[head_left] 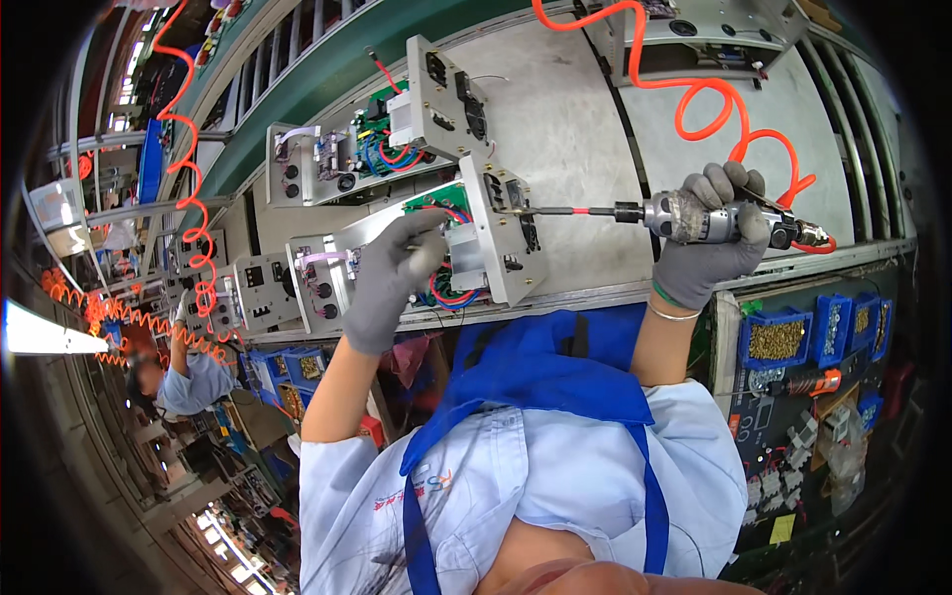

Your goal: The person assembles electronic control units on a factory assembly line. They use a pneumatic screwdriver to secure components onto circuit boards within metal enclosures, then move the units along the conveyor belt to the next station.

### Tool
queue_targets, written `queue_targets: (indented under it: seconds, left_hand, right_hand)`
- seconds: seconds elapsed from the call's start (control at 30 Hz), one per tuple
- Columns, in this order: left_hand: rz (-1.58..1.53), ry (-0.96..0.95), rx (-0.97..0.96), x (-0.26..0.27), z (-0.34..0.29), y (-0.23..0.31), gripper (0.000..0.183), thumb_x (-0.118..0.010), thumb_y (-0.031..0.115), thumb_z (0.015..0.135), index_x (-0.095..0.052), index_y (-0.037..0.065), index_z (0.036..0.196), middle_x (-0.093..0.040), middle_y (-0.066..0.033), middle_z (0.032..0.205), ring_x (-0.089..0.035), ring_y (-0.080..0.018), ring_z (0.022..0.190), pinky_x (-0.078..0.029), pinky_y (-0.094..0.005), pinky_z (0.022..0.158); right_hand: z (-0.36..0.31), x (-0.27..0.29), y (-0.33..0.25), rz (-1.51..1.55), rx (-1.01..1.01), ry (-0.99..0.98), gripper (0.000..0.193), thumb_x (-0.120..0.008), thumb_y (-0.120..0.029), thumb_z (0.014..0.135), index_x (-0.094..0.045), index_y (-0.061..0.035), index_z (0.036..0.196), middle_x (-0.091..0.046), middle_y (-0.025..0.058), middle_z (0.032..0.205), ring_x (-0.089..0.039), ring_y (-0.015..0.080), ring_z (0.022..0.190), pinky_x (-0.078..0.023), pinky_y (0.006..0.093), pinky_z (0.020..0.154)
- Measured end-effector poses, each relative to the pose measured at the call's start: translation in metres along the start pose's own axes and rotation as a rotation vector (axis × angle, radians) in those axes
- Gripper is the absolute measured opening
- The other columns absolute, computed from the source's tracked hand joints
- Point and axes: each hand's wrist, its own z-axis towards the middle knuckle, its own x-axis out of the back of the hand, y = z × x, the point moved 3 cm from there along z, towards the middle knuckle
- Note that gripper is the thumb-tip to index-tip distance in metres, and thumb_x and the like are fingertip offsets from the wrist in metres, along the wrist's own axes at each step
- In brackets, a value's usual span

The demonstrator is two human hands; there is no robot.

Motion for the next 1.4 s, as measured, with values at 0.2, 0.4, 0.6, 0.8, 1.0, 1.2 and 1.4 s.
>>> queue_targets:
  seconds: [0.2, 0.4, 0.6, 0.8, 1.0, 1.2, 1.4]
  left_hand:
    - [0.939, -0.170, -0.089, -0.024, 0.007, 0.002, 0.114, -0.087, 0.045, 0.049, -0.035, 0.005, 0.142, -0.061, -0.0186, 0.106, -0.064, -0.0307, 0.090, -0.051, -0.0387, 0.080]
    - [1.023, -0.223, 0.029, -0.033, 0.024, -0.016, 0.107, -0.085, 0.040, 0.054, -0.031, 0.008, 0.140, -0.065, -0.0218, 0.101, -0.065, -0.0403, 0.093, -0.052, -0.0444, 0.078]
    - [0.901, -0.053, -0.094, -0.040, 0.009, -0.030, 0.102, -0.084, 0.031, 0.052, -0.035, 0.007, 0.138, -0.066, -0.0207, 0.103, -0.066, -0.0378, 0.092, -0.053, -0.0420, 0.079]
    - [0.825, 0.032, -0.146, -0.043, 0.009, -0.032, 0.099, -0.085, 0.029, 0.051, -0.039, 0.007, 0.136, -0.066, -0.0200, 0.104, -0.067, -0.0364, 0.091, -0.054, -0.0412, 0.079]
    - [0.792, 0.051, -0.195, -0.042, 0.006, -0.039, 0.098, -0.086, 0.029, 0.050, -0.042, 0.007, 0.134, -0.066, -0.0194, 0.104, -0.067, -0.0357, 0.091, -0.055, -0.0409, 0.079]
    - [0.809, -0.002, -0.082, -0.043, 0.006, -0.036, 0.101, -0.087, 0.022, 0.051, -0.037, 0.002, 0.137, -0.059, -0.0196, 0.118, -0.062, -0.0322, 0.106, -0.051, -0.0378, 0.091]
    - [0.745, -0.086, 0.005, -0.035, -0.001, -0.023, 0.102, -0.086, 0.024, 0.055, -0.033, 0.002, 0.139, -0.059, -0.0217, 0.116, -0.063, -0.0334, 0.102, -0.052, -0.0387, 0.088]
  right_hand:
    - [-0.029, 0.058, -0.015, -0.174, -0.032, 0.147, 0.032, -0.054, -0.011, 0.079, -0.058, -0.0039, 0.109, -0.060, 0.0132, 0.101, -0.052, 0.0171, 0.081, -0.048, 0.0311, 0.070]
    - [-0.045, 0.073, 0.008, -0.204, -0.102, 0.258, 0.032, -0.054, -0.011, 0.081, -0.057, -0.0038, 0.112, -0.060, 0.0130, 0.103, -0.053, 0.0174, 0.082, -0.049, 0.0314, 0.070]
    - [-0.045, 0.071, 0.016, -0.202, -0.126, 0.253, 0.031, -0.052, -0.008, 0.080, -0.057, -0.0036, 0.111, -0.061, 0.0142, 0.101, -0.056, 0.0176, 0.081, -0.050, 0.0323, 0.071]
    - [-0.043, 0.082, 0.023, -0.211, -0.146, 0.345, 0.031, -0.052, -0.010, 0.080, -0.055, -0.0029, 0.111, -0.061, 0.0140, 0.099, -0.056, 0.0170, 0.080, -0.050, 0.0320, 0.070]
    - [-0.044, 0.103, 0.030, -0.137, -0.168, 0.323, 0.031, -0.053, -0.010, 0.081, -0.054, -0.0030, 0.111, -0.060, 0.0131, 0.098, -0.055, 0.0164, 0.079, -0.050, 0.0311, 0.069]
    - [-0.043, 0.104, 0.036, -0.126, -0.182, 0.363, 0.032, -0.053, -0.010, 0.081, -0.054, -0.0027, 0.112, -0.060, 0.0140, 0.099, -0.056, 0.0170, 0.080, -0.051, 0.0312, 0.070]
    - [-0.035, 0.097, 0.031, -0.190, -0.166, 0.326, 0.034, -0.053, -0.010, 0.081, -0.055, -0.0020, 0.114, -0.062, 0.0167, 0.102, -0.059, 0.0192, 0.081, -0.052, 0.0325, 0.070]
